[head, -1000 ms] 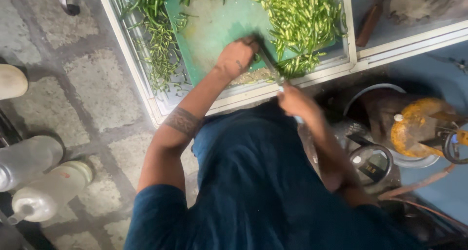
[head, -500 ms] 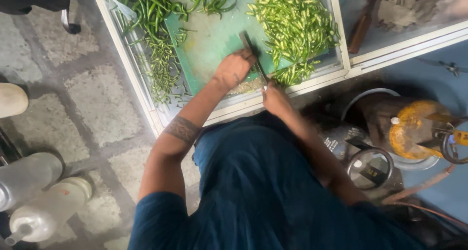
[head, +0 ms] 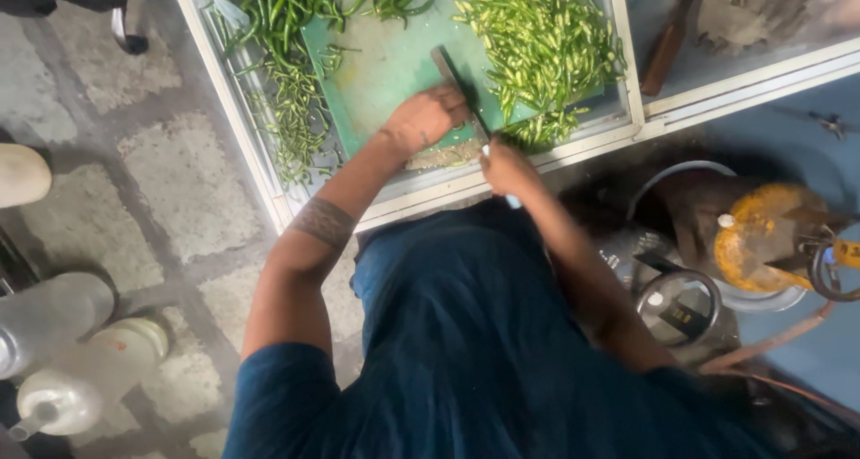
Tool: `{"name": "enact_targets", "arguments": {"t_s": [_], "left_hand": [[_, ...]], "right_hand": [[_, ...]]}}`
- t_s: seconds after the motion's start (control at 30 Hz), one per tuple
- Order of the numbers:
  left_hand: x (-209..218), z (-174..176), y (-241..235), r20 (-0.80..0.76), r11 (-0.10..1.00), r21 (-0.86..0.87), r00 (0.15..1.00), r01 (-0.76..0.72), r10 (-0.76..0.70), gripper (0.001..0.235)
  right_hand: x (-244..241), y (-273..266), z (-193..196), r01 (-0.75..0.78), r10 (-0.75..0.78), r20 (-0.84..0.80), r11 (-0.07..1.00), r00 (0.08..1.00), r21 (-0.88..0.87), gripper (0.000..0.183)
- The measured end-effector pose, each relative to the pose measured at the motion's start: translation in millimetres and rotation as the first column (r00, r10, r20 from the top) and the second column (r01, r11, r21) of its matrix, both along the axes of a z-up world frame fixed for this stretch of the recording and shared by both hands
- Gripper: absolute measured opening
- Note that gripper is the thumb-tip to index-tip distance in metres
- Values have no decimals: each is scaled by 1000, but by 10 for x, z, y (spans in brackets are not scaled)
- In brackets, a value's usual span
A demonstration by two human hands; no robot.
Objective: The person chops green chilies on a cutting board using a large knife, occasionally transferring chopped pieces to a pile and grabbing more chilies from a plastic bag.
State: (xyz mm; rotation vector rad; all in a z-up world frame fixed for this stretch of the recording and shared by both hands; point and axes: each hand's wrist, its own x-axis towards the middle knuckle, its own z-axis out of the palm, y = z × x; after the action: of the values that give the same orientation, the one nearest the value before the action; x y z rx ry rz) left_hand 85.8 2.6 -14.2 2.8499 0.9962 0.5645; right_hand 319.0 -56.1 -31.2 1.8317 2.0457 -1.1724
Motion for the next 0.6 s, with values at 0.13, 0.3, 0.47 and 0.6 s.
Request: {"name": "enact_targets", "arguments": {"t_s": [0.13,0.3,0.47,0.6], "left_hand": [[-101,311,4,228,977,-213,971,-17,66,28],[-123,290,-276,166,784,-520,861,-338,481,15],[-2,137,-201,188,894,-361,918,-266,349,18],[30,128,-76,118,932,-292,959,-215,259,22]], "right_hand": [[96,123,283,40,-40,55,999,998,-9,43],[319,-114,160,41,-25,-96,984,995,172,45],[168,-80,270,-77,86,-54,987,995,138,42],[332,-88,851,15,-2,59,976,998,-218,42]]}}
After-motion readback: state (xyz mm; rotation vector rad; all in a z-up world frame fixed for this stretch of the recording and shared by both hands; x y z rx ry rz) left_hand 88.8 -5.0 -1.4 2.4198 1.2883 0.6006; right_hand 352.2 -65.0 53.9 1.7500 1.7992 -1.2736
